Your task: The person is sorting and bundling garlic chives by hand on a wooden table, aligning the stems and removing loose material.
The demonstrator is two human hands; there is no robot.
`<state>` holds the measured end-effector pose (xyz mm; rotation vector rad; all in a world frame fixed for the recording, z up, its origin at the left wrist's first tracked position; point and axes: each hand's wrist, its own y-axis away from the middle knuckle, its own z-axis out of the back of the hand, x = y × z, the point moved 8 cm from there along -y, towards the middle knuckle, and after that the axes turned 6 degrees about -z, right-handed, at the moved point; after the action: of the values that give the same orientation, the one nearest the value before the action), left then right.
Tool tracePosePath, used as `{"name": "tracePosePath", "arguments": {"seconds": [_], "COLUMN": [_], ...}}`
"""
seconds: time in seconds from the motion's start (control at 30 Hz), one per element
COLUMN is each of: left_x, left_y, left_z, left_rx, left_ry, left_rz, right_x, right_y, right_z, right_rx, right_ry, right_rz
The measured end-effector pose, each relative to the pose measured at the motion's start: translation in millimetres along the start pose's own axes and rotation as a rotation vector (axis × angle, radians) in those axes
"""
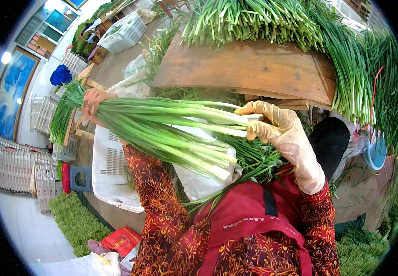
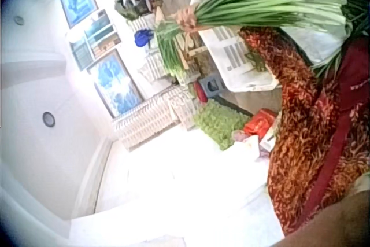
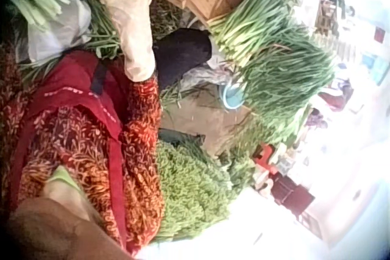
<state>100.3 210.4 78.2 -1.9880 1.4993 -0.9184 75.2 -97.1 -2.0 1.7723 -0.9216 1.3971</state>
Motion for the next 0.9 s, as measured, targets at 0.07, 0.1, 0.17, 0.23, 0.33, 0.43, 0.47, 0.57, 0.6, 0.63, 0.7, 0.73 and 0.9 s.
{"name": "tracePosePath", "arguments": {"seconds": [0.07, 0.1, 0.17, 0.23, 0.33, 0.43, 0.47, 0.57, 0.6, 0.63, 0.7, 0.73, 0.9], "left_x": [-1, -3, -9, -26, -47, -54, -52, -49, -42, -27, -12, -31, -10], "left_y": [3, 3, 3, 5, 7, -2, -3, -6, -4, 5, 2, 2, -8], "left_z": [2, 5, 11, 10, 8, 10, 10, 0, 3, -6, -4, 8, 24], "left_rx": [-0.025, -0.043, -0.08, -0.133, -0.146, -0.13, -0.179, -0.151, -0.116, -0.204, -0.15, -0.424, -0.372], "left_ry": [-0.021, -0.015, -0.003, -0.023, -0.324, -0.412, -0.595, -0.781, -0.88, -1.005, -1.011, -1.242, -1.275], "left_rz": [0.053, 0.042, 0.018, -0.014, -0.033, 0.078, -0.032, -0.054, -0.024, -0.116, 0.053, -0.171, -0.122], "right_x": [1, 1, 2, 0, -44, -143, -169, -129, -98, -86, -46, -36, -36], "right_y": [-3, -4, -5, -4, 9, 19, 31, 19, 8, -4, -22, -33, -71], "right_z": [2, 4, 6, 4, 51, 120, 138, 125, 103, 90, 57, 49, -4], "right_rx": [-0.036, -0.058, -0.093, -0.095, -0.136, -0.047, 0.06, -0.121, -0.138, -0.147, -0.136, -0.121, 0.195], "right_ry": [0.187, 0.28, 0.292, 0.26, 0.26, 1.387, 1.535, 1.206, 1.037, 0.842, 0.507, 0.421, -0.127], "right_rz": [0.037, 0.055, 0.089, 0.067, -0.168, -0.366, -0.466, -0.207, -0.209, -0.195, 0.037, 0.076, -0.015]}}
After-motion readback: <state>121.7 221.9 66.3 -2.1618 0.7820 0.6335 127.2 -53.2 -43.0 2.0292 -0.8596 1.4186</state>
